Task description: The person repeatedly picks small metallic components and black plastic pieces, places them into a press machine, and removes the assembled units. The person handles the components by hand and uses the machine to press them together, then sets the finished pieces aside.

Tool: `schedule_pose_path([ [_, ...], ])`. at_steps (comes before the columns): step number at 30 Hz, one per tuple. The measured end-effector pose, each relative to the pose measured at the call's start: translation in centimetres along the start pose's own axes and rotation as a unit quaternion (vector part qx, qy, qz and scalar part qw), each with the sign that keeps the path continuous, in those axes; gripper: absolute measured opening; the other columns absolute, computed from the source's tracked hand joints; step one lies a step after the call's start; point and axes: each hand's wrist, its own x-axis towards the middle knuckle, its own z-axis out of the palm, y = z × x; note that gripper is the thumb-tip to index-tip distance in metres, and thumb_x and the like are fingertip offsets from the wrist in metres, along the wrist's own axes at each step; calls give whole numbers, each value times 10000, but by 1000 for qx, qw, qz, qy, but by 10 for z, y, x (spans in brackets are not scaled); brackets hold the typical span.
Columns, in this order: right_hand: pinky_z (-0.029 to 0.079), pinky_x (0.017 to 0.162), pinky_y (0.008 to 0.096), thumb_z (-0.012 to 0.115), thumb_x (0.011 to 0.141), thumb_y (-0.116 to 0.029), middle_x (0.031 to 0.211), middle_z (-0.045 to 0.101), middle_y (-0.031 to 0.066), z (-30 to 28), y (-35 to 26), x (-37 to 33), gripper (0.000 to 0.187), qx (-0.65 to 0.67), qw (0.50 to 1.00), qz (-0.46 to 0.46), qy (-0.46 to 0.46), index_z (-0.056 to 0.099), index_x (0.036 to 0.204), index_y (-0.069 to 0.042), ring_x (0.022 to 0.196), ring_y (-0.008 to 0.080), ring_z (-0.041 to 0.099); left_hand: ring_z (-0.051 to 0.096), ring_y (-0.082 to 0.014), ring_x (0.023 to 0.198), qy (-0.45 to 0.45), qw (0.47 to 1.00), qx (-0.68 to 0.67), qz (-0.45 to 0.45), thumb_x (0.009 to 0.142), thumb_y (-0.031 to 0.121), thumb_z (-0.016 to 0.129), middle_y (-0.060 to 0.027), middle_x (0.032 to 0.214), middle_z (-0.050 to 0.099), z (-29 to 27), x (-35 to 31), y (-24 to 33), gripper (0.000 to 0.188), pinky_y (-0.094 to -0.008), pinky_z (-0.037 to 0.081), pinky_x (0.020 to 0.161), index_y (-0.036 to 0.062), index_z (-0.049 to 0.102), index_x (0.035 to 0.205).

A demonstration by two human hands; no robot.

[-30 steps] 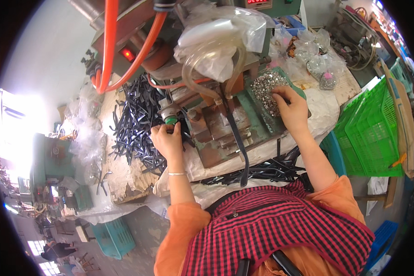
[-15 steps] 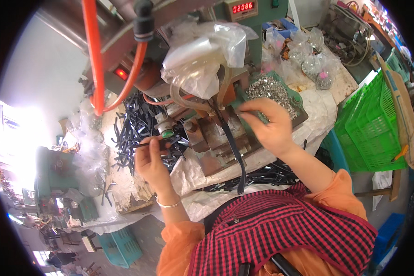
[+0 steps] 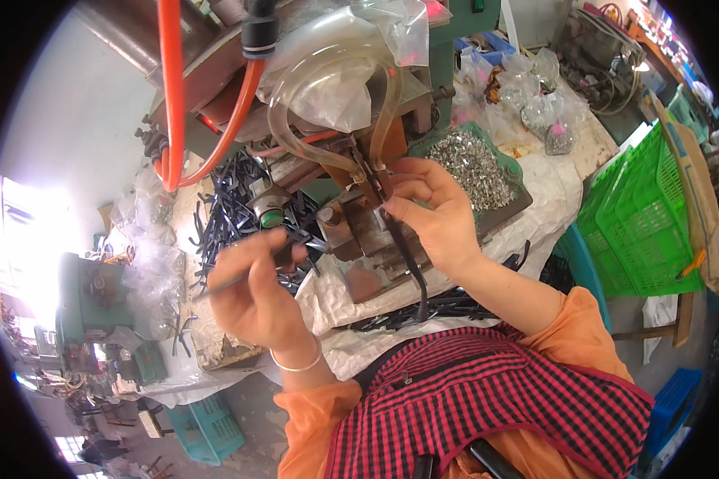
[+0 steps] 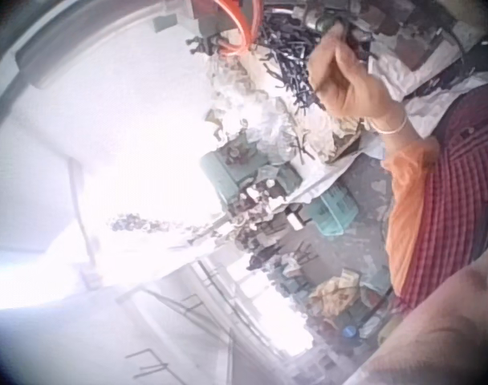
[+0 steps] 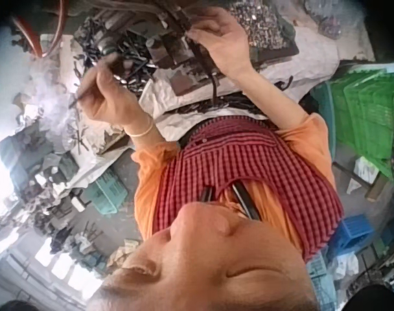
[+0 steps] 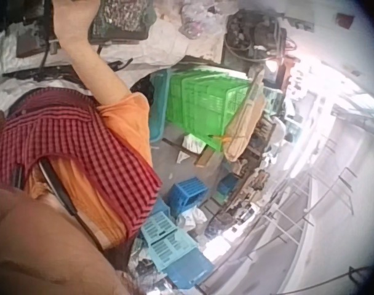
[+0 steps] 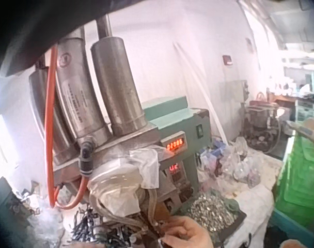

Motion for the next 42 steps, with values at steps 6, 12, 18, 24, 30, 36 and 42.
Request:
schedule_pose_path([
  [6,466,1069,366,692,902,-17,1278,666,166,-3,-28,-23,417,-94,994,-23,-42,610,1312,-23,1261,253,603,708,-289,733,-81,994,66,32,922,-51,674,-190,847,671,0,-8,-2,91,-403,635,667,-51,611,987],
  [12,432,1096,497,783,776,-86,1280,657,208,-116,6,-4,290,-708,673,-171,128,746,1063,-74,1330,423,530,590,-149,604,-296,891,243,245,779,88,852,-114,1064,768,20,-41,-7,212,-277,460,536,62,749,961],
  [18,479,995,465,790,781,-115,1189,684,172,-142,23,21,137,-626,728,-255,114,724,887,-58,1246,399,577,567,-137,528,-312,873,244,285,771,136,877,-70,1015,760,26,-51,-26,249,-273,425,467,87,723,961],
  [24,517,824,443,703,851,-72,996,713,132,-139,27,22,49,-592,752,-252,146,695,895,-53,956,355,656,580,-136,540,-319,875,236,276,772,148,875,-83,1010,759,27,-53,-26,277,-265,421,460,82,713,986],
  [30,536,767,391,707,896,-97,927,728,136,-132,24,19,94,-534,797,-216,182,732,958,-30,858,327,687,627,-132,635,-290,881,326,182,797,95,827,-62,1012,765,12,-61,9,179,-276,491,571,66,745,953],
  [36,530,773,323,699,924,-77,922,733,115,-126,15,9,109,-434,868,-171,168,737,1010,-22,829,215,689,701,-275,971,-67,811,572,107,810,1,774,-106,1047,763,-70,-7,7,166,-377,483,921,42,768,970],
  [42,527,791,320,690,918,-57,937,732,119,-106,20,15,123,-387,894,-171,149,733,1028,-21,854,225,694,589,-379,1111,-238,673,695,-87,741,111,823,-160,1492,550,-122,-52,-103,289,-490,425,1063,104,733,1015],
])
